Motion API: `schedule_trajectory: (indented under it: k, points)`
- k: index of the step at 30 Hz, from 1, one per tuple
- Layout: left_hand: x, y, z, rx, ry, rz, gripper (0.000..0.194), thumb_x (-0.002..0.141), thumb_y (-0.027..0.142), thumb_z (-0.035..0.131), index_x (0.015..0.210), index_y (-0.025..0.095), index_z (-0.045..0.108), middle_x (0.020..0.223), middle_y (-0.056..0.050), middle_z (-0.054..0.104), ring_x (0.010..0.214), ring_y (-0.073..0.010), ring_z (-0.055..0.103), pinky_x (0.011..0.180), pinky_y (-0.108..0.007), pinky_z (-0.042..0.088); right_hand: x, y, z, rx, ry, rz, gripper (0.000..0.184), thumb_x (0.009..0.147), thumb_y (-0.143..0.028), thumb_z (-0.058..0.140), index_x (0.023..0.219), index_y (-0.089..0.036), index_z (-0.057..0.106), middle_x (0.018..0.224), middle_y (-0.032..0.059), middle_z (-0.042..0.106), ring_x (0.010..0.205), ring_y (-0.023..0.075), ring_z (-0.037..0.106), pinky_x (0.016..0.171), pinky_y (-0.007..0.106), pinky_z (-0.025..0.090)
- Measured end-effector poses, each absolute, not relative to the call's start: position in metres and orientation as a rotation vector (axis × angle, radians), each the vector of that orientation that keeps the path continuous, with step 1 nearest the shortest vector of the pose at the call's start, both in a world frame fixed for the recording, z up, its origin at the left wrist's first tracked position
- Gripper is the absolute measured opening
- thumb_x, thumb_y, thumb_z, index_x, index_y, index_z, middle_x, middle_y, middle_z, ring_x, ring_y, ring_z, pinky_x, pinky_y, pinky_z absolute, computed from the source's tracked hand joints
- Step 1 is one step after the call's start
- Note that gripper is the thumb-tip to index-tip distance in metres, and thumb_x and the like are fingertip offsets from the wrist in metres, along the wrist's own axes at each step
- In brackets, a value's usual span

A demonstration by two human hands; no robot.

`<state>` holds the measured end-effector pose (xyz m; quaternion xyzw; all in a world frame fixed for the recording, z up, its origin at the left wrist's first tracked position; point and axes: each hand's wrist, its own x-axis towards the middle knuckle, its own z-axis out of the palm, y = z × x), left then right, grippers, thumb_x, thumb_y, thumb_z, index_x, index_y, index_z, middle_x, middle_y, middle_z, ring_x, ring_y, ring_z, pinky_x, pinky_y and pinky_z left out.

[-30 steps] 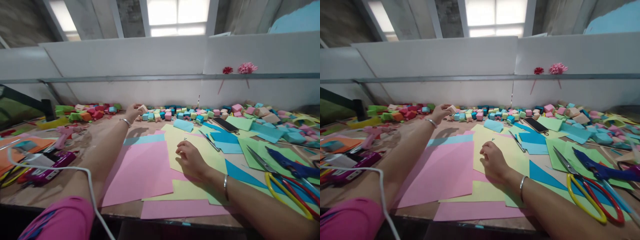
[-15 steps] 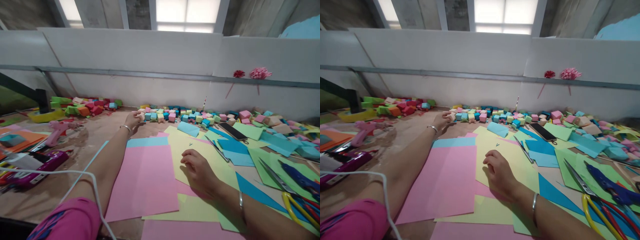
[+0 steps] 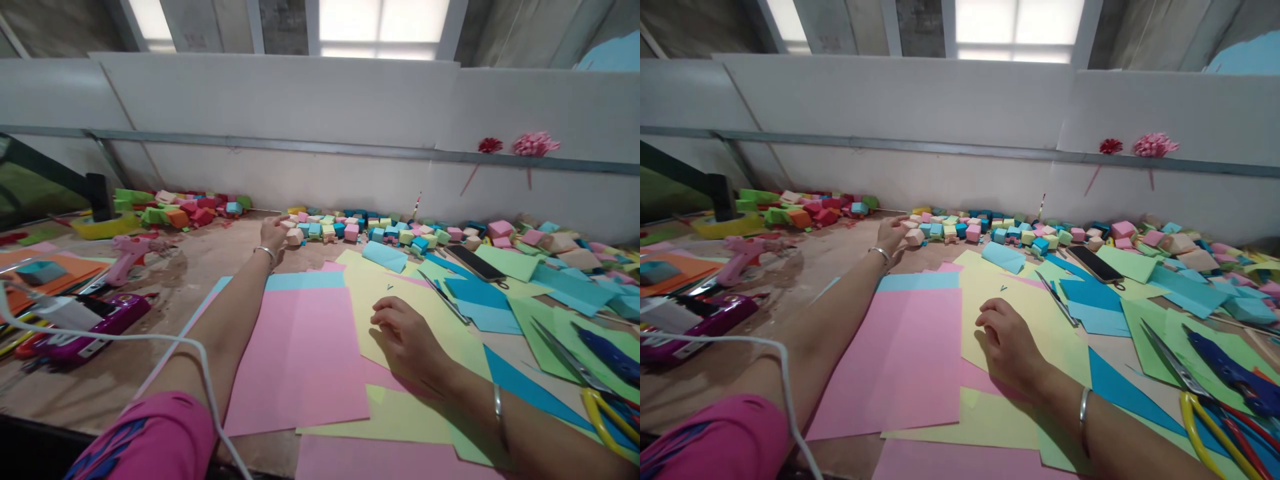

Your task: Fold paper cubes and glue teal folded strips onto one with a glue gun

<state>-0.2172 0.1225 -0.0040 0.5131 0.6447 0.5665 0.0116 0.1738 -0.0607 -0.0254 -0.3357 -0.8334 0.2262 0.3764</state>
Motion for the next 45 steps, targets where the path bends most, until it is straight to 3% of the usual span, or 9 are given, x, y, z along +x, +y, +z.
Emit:
schedule_trajectory:
  k: [4, 9, 16, 19, 25, 31, 35, 41, 45]
  points:
    - [-0.219, 0.119, -0.004, 1.693, 1.983, 1.685, 0.035, 0.091, 0.034, 0.06, 0.121, 0.015, 0.058, 0.122, -0.01, 0.06, 0.102, -0.0228, 0.062, 0.083, -0.042, 0.055, 0.173, -0.062, -0.025, -0.861, -2.13, 0.573, 0.019, 0.078, -0.004, 0.054, 0.082, -0.02, 0.063, 0.103, 0.0076, 0.061, 0.093, 0.0197, 0.061, 0.075, 0.032, 0.05]
    - [-0.218, 0.115, -0.004, 1.863, 1.971, 1.654, 0.021, 0.079, 0.03, 0.065, 0.091, 0.015, 0.075, 0.101, -0.007, 0.07, 0.1, -0.0248, 0.064, 0.087, -0.036, 0.053, 0.173, -0.06, -0.027, -0.857, -2.134, 0.56, 0.02, 0.078, -0.003, 0.053, 0.081, -0.02, 0.064, 0.104, 0.0074, 0.062, 0.093, 0.0197, 0.061, 0.078, 0.033, 0.05]
    - [-0.214, 0.117, -0.009, 2.17, 2.055, 1.446, 0.012, 0.068, 0.027, 0.07, 0.075, 0.02, 0.076, 0.103, -0.007, 0.069, 0.104, -0.028, 0.062, 0.102, -0.041, 0.044, 0.174, -0.06, -0.028, -0.856, -2.14, 0.561, 0.021, 0.078, -0.003, 0.051, 0.081, -0.02, 0.064, 0.104, 0.0078, 0.061, 0.092, 0.0192, 0.06, 0.077, 0.033, 0.051]
    - [-0.212, 0.12, -0.011, 2.274, 2.071, 1.297, 0.011, 0.072, 0.027, 0.072, 0.08, 0.02, 0.075, 0.106, -0.008, 0.068, 0.109, -0.0282, 0.06, 0.104, -0.042, 0.043, 0.174, -0.06, -0.027, -0.862, -2.146, 0.564, 0.019, 0.079, -0.004, 0.052, 0.081, -0.019, 0.064, 0.104, 0.0077, 0.062, 0.091, 0.0192, 0.06, 0.076, 0.033, 0.051]
    - [-0.214, 0.121, -0.013, 2.359, 2.111, 1.069, 0.035, 0.094, 0.034, 0.056, 0.124, 0.017, 0.056, 0.125, -0.011, 0.058, 0.104, -0.0222, 0.061, 0.087, -0.044, 0.054, 0.173, -0.061, -0.026, -0.857, -2.153, 0.556, 0.019, 0.08, -0.004, 0.052, 0.081, -0.02, 0.064, 0.104, 0.0083, 0.062, 0.092, 0.0197, 0.061, 0.077, 0.034, 0.051]
    - [-0.215, 0.117, -0.011, 2.351, 2.102, 1.072, 0.03, 0.084, 0.025, 0.067, 0.114, 0.02, 0.066, 0.123, -0.01, 0.062, 0.112, -0.026, 0.058, 0.097, -0.044, 0.048, 0.173, -0.06, -0.025, -0.844, -2.158, 0.546, 0.018, 0.08, -0.005, 0.052, 0.081, -0.02, 0.064, 0.103, 0.0086, 0.063, 0.089, 0.0196, 0.062, 0.075, 0.034, 0.052]
    - [-0.211, 0.115, -0.009, 2.296, 2.1, 1.222, 0.053, 0.063, 0.007, 0.067, 0.113, 0.025, 0.071, 0.128, -0.005, 0.063, 0.122, -0.0299, 0.053, 0.108, -0.04, 0.038, 0.173, -0.06, -0.024, -0.851, -2.155, 0.565, 0.016, 0.081, -0.007, 0.053, 0.08, -0.019, 0.063, 0.102, 0.0085, 0.063, 0.088, 0.019, 0.062, 0.075, 0.033, 0.052]
    - [-0.227, 0.117, -0.007, 1.889, 2.352, 1.484, 0.038, 0.076, 0.01, 0.059, 0.111, 0.017, 0.072, 0.121, -0.014, 0.063, 0.121, -0.034, 0.052, 0.107, -0.048, 0.036, 0.173, -0.061, -0.025, -0.84, -2.159, 0.569, 0.017, 0.081, -0.007, 0.053, 0.079, -0.019, 0.064, 0.102, 0.0083, 0.063, 0.087, 0.0188, 0.062, 0.076, 0.033, 0.051]
    - [-0.242, 0.118, -0.01, 1.664, 2.394, 1.461, 0.033, 0.091, 0.029, 0.06, 0.121, 0.016, 0.06, 0.124, -0.012, 0.06, 0.108, -0.0256, 0.06, 0.091, -0.046, 0.052, 0.173, -0.062, -0.024, -0.836, -2.153, 0.564, 0.017, 0.081, -0.007, 0.053, 0.079, -0.02, 0.064, 0.101, 0.0085, 0.063, 0.087, 0.0193, 0.062, 0.075, 0.034, 0.051]
